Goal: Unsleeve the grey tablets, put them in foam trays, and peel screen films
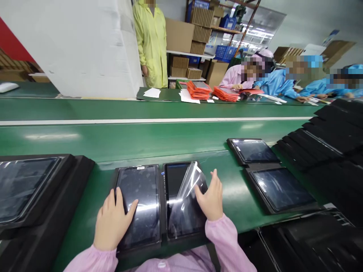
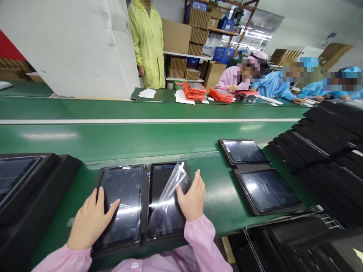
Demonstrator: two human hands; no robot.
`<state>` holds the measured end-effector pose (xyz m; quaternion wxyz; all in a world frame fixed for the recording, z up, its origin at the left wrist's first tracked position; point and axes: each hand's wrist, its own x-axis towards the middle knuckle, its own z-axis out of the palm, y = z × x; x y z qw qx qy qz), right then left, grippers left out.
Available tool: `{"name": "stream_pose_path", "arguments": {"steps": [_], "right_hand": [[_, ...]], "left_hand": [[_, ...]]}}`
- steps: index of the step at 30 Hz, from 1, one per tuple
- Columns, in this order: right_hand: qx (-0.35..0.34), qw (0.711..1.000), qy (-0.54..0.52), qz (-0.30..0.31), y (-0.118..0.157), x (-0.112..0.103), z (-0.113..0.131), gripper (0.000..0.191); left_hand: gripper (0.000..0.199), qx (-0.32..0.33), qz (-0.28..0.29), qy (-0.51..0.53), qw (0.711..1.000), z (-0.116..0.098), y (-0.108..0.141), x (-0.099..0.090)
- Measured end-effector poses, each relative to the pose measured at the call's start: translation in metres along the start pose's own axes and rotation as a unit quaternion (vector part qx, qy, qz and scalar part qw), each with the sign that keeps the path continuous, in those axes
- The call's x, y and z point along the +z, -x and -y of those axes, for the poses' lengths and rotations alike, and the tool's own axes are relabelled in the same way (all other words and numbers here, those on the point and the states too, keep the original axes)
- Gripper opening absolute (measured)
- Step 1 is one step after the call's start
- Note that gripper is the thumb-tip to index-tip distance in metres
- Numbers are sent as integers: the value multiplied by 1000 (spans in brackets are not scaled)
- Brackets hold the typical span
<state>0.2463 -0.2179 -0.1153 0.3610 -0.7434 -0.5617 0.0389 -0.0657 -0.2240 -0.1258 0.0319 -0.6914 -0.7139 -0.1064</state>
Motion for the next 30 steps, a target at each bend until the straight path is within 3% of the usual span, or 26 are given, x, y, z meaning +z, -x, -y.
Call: {"name": "stream_pose_path", "arguments": {"steps": [4,8,10,13,17,19,21,24,27,28,30], "right_hand": [[-110,975,151,123,31,15,28,69],[-120,951,225,174,46,22,39,58],[-122,945,234,193,44,21,43,56],[-112,939,237,224,38,18,52,57],[-79,933,245,253,32,18,68,62],[-68,933,243,258,30,20,76,63],[-63,937,231,256,28,22,81,62],[-114,941,170,269,25,22,74,50],[-196,941,62,268,18,15,44,46],[-186,955,42,229,16,11,31,45],[-96,988,61,108,12,3,5,46]], "left_hand": [[102,-45,-2,58,997,-1,22,4],[104,-97,47,144,984,2,18,-5],[103,-144,92,221,960,6,14,-8],[97,-193,140,367,899,11,12,-8],[85,-266,136,516,803,12,11,-7],[76,-320,123,587,733,13,6,-12],[64,-352,125,668,643,14,-2,-20],[53,-394,166,730,534,12,-10,-31],[54,-414,205,735,496,6,-10,-34],[55,-410,212,740,490,4,-9,-33],[52,-409,210,744,485,2,-6,-30]]}}
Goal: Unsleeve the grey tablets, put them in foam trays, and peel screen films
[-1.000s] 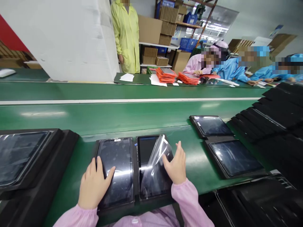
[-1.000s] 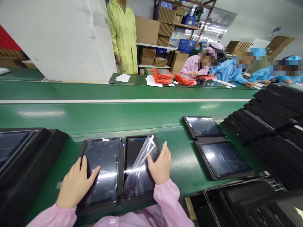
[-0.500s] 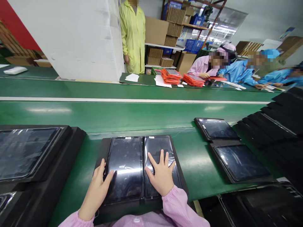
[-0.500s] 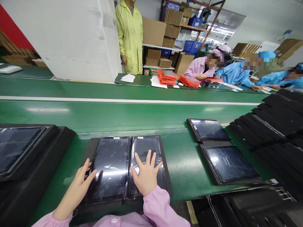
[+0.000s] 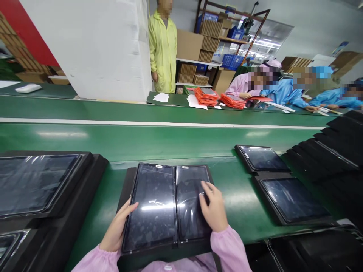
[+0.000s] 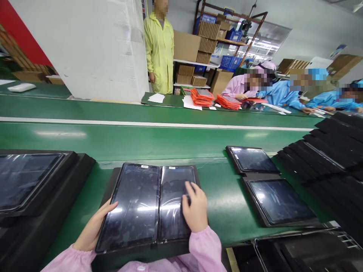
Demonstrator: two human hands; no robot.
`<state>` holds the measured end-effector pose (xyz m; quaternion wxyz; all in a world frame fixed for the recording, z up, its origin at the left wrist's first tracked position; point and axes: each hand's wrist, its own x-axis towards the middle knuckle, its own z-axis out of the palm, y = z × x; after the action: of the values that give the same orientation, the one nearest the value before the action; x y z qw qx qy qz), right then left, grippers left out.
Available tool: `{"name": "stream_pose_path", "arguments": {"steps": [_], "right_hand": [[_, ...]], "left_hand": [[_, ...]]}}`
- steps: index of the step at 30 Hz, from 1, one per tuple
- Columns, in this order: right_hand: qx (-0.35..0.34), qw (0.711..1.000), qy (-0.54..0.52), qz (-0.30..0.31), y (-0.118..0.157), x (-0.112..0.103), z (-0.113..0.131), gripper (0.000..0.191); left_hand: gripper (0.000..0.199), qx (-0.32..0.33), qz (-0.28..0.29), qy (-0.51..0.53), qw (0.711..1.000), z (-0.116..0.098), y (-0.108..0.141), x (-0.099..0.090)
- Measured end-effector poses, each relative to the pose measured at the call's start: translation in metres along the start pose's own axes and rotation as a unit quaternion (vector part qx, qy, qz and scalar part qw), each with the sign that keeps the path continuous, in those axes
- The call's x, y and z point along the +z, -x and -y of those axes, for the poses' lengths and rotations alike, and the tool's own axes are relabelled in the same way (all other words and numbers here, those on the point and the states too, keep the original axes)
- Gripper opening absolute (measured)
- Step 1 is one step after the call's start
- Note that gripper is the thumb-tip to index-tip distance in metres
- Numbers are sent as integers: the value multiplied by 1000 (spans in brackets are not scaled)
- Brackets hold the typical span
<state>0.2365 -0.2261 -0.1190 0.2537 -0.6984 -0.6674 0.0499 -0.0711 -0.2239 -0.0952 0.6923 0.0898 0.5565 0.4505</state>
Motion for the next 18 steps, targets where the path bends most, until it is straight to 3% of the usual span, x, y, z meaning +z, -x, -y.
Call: {"name": "stream_pose_path", "arguments": {"steps": [3,7,13,15,18], "right_hand": [[134,989,43,-48,5,-4,-25,59],[169,984,-41,-30,5,-3,-26,57],[221,957,-189,-8,-7,-28,-20,52],[236,923,-301,25,-9,-44,-11,53],[265,836,-472,91,-8,-70,13,76]], "left_hand": [[41,20,-29,-15,999,5,-4,-2],[33,98,-56,-64,992,11,-14,-6],[36,128,-3,-93,987,12,-20,-11],[38,131,21,-72,989,11,-20,-10],[42,132,43,-53,989,11,-23,-11]]}}
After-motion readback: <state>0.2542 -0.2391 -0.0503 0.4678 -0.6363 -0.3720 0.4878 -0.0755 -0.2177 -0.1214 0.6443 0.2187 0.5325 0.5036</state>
